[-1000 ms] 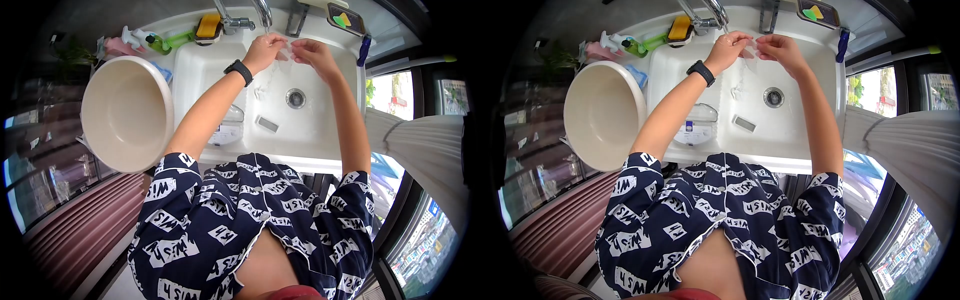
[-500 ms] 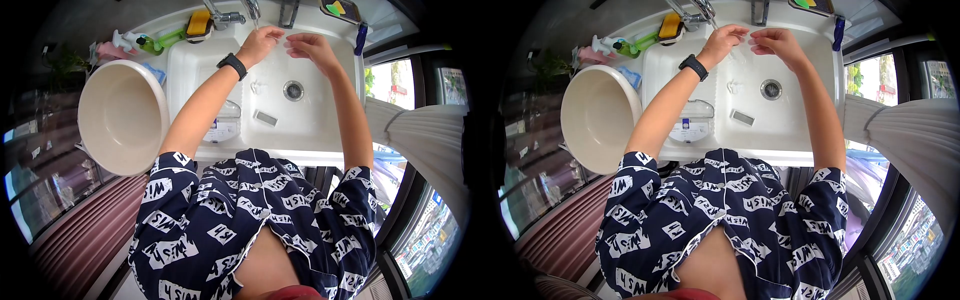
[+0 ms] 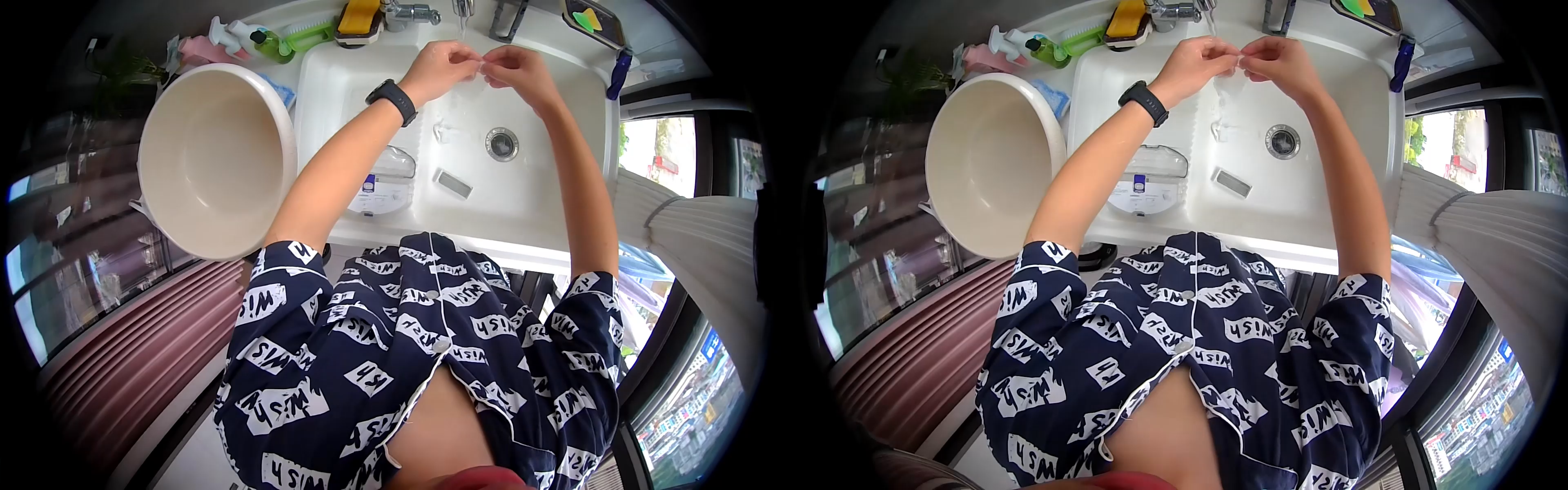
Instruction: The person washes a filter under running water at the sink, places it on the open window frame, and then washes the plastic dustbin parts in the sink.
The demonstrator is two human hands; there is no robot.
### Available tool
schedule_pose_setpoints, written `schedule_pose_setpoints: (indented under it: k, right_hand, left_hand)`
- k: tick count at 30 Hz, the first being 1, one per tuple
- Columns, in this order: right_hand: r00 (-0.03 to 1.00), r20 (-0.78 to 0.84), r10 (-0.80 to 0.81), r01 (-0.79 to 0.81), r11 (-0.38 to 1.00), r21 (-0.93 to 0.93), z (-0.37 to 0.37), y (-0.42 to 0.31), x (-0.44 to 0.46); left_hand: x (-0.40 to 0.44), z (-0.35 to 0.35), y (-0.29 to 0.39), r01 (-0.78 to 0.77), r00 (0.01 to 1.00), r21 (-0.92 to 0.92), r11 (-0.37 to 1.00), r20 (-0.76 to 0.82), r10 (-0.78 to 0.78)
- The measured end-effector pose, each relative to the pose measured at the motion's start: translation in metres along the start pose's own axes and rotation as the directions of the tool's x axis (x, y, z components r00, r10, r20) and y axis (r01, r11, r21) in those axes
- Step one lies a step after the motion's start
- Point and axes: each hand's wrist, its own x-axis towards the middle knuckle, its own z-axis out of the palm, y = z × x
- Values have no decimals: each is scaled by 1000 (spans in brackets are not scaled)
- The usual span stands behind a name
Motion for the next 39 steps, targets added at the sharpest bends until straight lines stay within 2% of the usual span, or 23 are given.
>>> schedule_pose_setpoints:
  k: [4,8,10,14,17,18,19,20,21,24,25,27,28,33,35,36,39]
  right_hand:
    - [1000,-11,-28,28,998,54,11,0,5]
    - [998,-37,-58,63,988,139,23,3,10]
    - [997,-37,-73,74,997,23,29,-3,15]
    - [992,-1,-130,128,981,-143,42,-7,32]
    - [972,-56,-229,205,939,-276,62,-7,50]
    - [971,-54,-235,195,897,-396,69,-22,47]
    - [961,-35,-273,237,884,-404,71,-23,50]
    - [950,-12,-313,281,867,-411,74,-22,53]
    - [936,12,-351,324,849,-418,78,-22,57]
    - [957,-29,-290,276,933,-232,78,-17,62]
    - [964,-42,-263,253,952,-171,74,-15,61]
    - [967,-143,-211,221,974,58,64,-17,50]
    - [966,-191,-177,210,963,172,58,-17,44]
    - [969,-241,-52,133,933,333,21,0,18]
    - [962,-274,-3,113,914,389,12,3,10]
    - [972,-236,12,72,936,344,7,4,5]
    - [985,-166,49,-5,968,252,0,9,-6]
  left_hand:
    - [-6,-8,4,57,998,12,998,-16,-57]
    - [-8,-18,-3,82,994,-104,991,-59,-88]
    - [-13,-20,4,149,986,-187,971,-52,-161]
    - [-14,-32,-6,95,990,-221,971,-85,-116]
    - [-15,-41,-18,56,986,-254,966,-136,-93]
    - [-17,-43,-17,50,983,-250,967,-159,-92]
    - [-17,-46,-16,45,978,-245,969,-187,-92]
    - [-20,-48,-15,45,980,-365,930,-165,-112]
    - [-21,-51,-14,56,980,-361,931,-156,-120]
    - [-21,-56,-13,80,986,-322,943,-112,-122]
    - [-21,-55,-10,131,984,-313,941,-75,-163]
    - [-16,-50,-3,230,971,-293,928,4,-240]
    - [-13,-43,-2,228,973,-276,934,20,-232]
    - [3,-6,-1,236,970,-142,961,102,-223]
    - [17,5,-15,71,995,-25,997,68,-69]
    - [21,9,-15,-7,999,35,999,52,5]
    - [28,13,-8,-4,998,255,967,67,-13]
